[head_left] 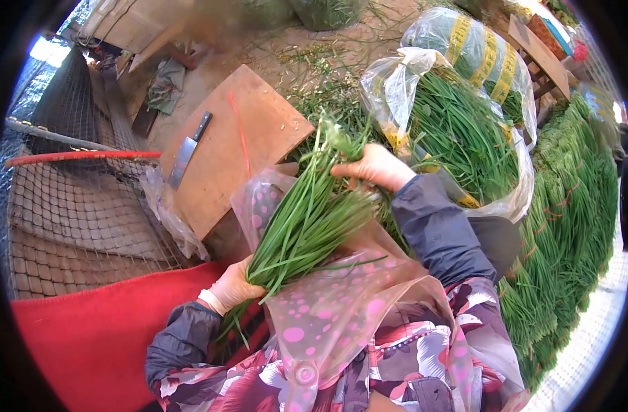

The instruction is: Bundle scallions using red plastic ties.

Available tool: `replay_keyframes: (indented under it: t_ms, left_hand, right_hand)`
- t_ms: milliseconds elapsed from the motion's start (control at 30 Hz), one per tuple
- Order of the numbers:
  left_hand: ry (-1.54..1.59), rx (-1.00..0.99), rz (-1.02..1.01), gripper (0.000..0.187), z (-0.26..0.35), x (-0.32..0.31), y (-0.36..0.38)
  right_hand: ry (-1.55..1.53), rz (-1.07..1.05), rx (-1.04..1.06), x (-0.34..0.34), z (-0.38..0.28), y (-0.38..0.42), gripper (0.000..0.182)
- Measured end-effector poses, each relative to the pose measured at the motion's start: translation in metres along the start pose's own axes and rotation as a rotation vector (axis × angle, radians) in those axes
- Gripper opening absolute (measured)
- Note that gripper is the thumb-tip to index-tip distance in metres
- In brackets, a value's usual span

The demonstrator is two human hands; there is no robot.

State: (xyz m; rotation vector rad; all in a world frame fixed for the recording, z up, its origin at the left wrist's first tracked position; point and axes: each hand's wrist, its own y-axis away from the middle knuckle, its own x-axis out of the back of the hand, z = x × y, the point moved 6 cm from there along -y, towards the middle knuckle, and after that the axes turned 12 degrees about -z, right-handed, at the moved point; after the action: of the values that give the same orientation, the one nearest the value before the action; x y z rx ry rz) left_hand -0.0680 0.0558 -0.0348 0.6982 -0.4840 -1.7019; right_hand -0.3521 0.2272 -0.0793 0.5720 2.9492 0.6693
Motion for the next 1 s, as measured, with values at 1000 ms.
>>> replay_keyframes:
  t_ms: [1000]
  left_hand:
    - [-0.285,0.001,0.078,0.058,-0.009,0.000,0.004]
  right_hand:
    - [0.522,-0.180,-0.075,-0.016,-0.043,0.003,0.030]
